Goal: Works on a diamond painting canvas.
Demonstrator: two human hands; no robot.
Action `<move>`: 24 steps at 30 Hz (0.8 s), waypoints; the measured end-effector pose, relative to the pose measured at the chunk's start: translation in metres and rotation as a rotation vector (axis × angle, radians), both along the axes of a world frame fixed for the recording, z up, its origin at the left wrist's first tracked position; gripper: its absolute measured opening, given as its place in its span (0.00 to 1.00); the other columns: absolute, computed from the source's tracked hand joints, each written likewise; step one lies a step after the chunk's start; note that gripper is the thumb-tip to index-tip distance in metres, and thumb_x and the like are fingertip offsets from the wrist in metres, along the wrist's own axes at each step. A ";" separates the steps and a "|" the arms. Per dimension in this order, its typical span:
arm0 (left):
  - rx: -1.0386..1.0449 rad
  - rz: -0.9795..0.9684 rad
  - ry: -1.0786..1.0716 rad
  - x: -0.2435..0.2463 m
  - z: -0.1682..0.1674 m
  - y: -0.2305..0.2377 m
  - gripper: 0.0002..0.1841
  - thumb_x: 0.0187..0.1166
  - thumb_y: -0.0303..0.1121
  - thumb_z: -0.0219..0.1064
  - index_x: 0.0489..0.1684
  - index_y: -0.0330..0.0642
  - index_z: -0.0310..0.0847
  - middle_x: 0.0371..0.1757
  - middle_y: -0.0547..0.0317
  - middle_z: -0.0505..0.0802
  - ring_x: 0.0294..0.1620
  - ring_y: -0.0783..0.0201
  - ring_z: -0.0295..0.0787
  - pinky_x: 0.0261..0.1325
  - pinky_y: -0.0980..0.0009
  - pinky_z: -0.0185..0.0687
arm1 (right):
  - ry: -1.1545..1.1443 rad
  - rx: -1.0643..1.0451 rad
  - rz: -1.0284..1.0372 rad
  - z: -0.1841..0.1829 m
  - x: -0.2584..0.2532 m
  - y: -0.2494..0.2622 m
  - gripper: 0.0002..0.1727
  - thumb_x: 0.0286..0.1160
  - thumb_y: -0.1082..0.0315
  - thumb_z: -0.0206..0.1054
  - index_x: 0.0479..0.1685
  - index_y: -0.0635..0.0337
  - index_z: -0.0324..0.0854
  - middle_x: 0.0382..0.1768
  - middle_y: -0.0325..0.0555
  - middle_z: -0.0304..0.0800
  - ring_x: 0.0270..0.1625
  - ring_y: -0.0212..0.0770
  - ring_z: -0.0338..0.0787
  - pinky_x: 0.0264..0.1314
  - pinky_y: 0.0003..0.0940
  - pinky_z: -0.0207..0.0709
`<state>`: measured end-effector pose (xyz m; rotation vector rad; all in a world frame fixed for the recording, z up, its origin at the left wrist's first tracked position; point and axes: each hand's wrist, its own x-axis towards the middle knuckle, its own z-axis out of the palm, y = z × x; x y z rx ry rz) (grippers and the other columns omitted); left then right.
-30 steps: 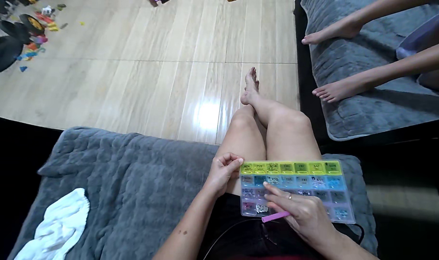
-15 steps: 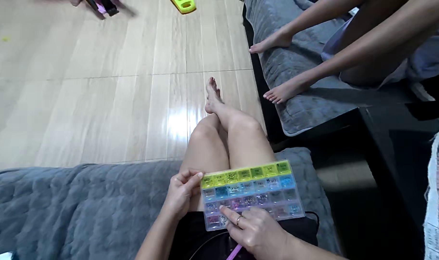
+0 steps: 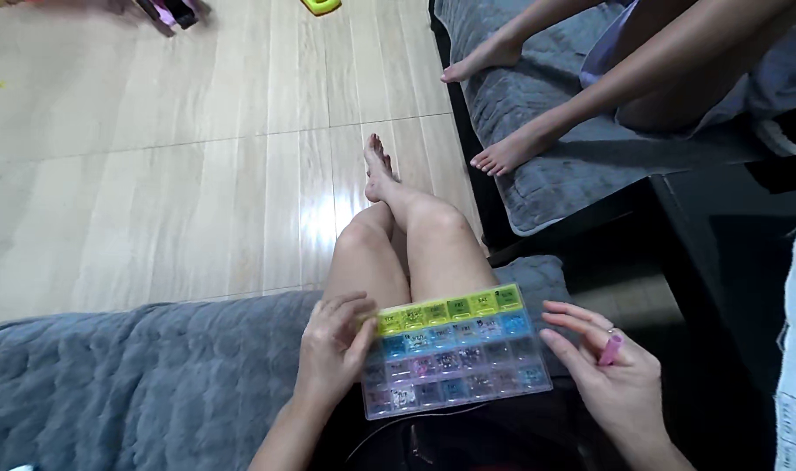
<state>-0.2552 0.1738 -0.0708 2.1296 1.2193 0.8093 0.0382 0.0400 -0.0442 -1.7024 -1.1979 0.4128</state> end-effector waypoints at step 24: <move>-0.956 0.139 -0.796 -0.025 0.014 -0.003 0.21 0.84 0.25 0.48 0.72 0.34 0.78 0.48 0.52 0.97 0.50 0.64 0.95 0.60 0.67 0.87 | 0.144 -0.183 0.099 -0.009 -0.004 0.002 0.20 0.61 0.71 0.77 0.51 0.77 0.86 0.44 0.43 0.93 0.24 0.06 0.62 0.24 0.06 0.55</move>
